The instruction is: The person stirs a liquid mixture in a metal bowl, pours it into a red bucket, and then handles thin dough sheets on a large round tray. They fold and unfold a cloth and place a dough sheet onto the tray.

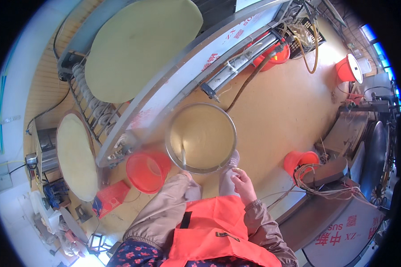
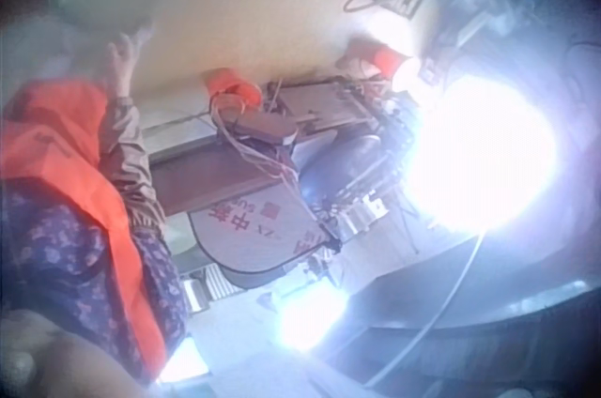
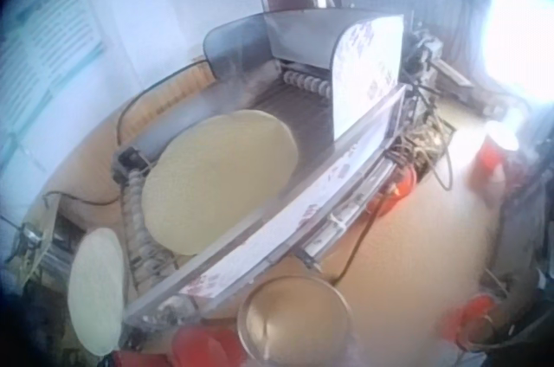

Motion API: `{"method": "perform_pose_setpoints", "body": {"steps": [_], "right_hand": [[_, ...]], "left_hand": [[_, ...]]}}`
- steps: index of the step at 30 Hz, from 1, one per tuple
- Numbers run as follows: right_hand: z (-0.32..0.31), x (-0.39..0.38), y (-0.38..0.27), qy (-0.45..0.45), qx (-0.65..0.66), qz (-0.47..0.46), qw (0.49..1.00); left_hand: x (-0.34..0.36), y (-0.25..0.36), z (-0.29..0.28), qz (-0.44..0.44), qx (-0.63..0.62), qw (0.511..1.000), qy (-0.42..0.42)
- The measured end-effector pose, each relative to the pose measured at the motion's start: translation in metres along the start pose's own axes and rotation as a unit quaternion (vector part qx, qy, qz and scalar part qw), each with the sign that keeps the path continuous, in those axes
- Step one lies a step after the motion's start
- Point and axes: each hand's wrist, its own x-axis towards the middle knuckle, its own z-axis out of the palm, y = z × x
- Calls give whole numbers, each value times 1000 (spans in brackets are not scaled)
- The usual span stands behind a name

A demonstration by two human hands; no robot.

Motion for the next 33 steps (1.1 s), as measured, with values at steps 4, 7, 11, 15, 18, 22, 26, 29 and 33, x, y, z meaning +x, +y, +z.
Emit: {"method": "perform_pose_setpoints", "body": {"steps": [4,7,11,15,18,22,26,29,33], "right_hand": [[-8,-5,-5,0,16,1,1000],[-10,-8,-11,5,26,21,999],[-8,-11,-18,-3,47,-1,999],[-1,-12,-21,-4,54,-22,998],[6,-16,-16,-4,42,-16,999],[9,-13,-3,-8,30,0,1000],[4,-8,12,-3,30,18,999],[-5,-8,17,-8,28,38,999],[-16,-11,13,-11,52,18,998]], "left_hand": [[-2,27,30,79,-155,956,-238],[-23,46,20,27,-471,746,-469],[-69,75,-18,-210,-650,490,-541],[-78,67,-74,-49,-639,607,-470],[-54,39,-98,53,-460,845,-268],[-5,-9,-99,119,53,987,93],[19,-32,-55,11,11,983,185],[20,-3,-2,-12,9,999,50],[8,29,25,23,-75,979,-189]]}}
